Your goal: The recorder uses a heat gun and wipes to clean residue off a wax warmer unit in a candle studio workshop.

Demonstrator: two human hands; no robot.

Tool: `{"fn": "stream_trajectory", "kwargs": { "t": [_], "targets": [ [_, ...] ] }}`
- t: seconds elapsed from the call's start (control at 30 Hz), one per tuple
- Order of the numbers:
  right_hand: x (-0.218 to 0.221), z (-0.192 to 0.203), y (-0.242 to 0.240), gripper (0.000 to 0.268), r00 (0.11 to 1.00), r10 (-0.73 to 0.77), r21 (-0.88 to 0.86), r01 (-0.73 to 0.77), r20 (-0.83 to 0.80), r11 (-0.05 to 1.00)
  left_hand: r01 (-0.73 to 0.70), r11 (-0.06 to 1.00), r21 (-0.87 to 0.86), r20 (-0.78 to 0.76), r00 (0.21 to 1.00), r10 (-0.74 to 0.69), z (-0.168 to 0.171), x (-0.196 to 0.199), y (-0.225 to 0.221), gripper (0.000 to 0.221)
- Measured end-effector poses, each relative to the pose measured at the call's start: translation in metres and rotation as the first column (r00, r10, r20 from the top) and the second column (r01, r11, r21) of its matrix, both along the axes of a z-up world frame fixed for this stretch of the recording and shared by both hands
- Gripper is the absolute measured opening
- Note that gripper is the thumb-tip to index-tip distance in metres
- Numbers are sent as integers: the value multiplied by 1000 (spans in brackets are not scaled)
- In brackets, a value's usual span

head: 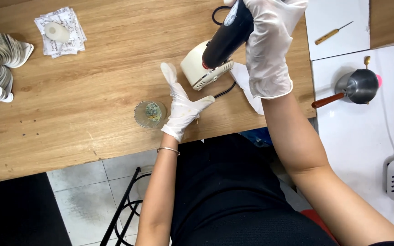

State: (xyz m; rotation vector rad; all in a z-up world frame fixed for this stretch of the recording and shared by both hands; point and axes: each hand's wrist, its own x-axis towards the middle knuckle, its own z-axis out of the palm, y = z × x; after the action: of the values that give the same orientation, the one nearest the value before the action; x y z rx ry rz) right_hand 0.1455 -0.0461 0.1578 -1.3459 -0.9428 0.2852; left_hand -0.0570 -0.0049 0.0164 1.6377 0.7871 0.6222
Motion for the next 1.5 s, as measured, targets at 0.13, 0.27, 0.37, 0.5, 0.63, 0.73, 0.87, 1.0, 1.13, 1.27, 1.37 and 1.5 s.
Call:
{"fn": "stream_trajectory", "kwargs": {
  "t": [0.13, 0.27, 0.37, 0.5, 0.63, 0.73, 0.87, 1.0, 1.13, 1.27, 1.37, 1.5],
  "targets": [
    [20, -1, -6, 13, 853, -130, -45, 176, 505, 983, 19, 999, -47, -20, 1000, -19, 2, -2, -2, 151],
    [53, -9, -24, 6, 955, -183, 44, 178, 235, 983, 22, 999, -44, 1, 1000, -22, -5, 0, -2, 147],
    [88, -20, -46, 6, 980, -196, 113, 193, 15, 975, 18, 999, -30, 4, 1000, -18, -8, 3, -2, 145],
    [132, -36, -76, 11, 944, -172, 207, 235, -283, 950, -6, 1000, -10, -33, 999, 6, -11, 7, 2, 143],
    [153, -44, -94, 18, 830, -88, 294, 292, -551, 910, -18, 1000, 8, -16, 1000, 18, -2, 12, 2, 143],
    [156, -37, -82, 22, 747, -16, 339, 321, -665, 884, -39, 998, 40, -56, 998, 41, 8, 14, 5, 144],
    [175, -118, -77, 43, 871, -490, -527, 429, 27, 734, -53, 995, 90, -119, 991, 64, 10, 17, 3, 149],
    [166, -163, -65, 55, 831, -448, -762, 514, 329, 395, -73, 997, 29, -104, 992, 76, 12, 21, 6, 150],
    [145, -185, -62, 59, 852, -428, -759, 487, 302, 433, -79, 996, 37, -103, 991, 82, 12, 26, 9, 147],
    [139, -194, -56, 56, 719, -276, -616, 691, 638, 378, -75, 996, 41, -131, 988, 80, 8, 29, 11, 142],
    [131, -178, -56, 47, 595, -114, -524, 770, 795, 365, -73, 997, 29, -130, 989, 76, 3, 30, 12, 137],
    [141, -185, -56, 55, 788, -214, -731, 616, 578, 293, -79, 994, 72, -213, 973, 93, -2, 32, 12, 129]
  ]
}}
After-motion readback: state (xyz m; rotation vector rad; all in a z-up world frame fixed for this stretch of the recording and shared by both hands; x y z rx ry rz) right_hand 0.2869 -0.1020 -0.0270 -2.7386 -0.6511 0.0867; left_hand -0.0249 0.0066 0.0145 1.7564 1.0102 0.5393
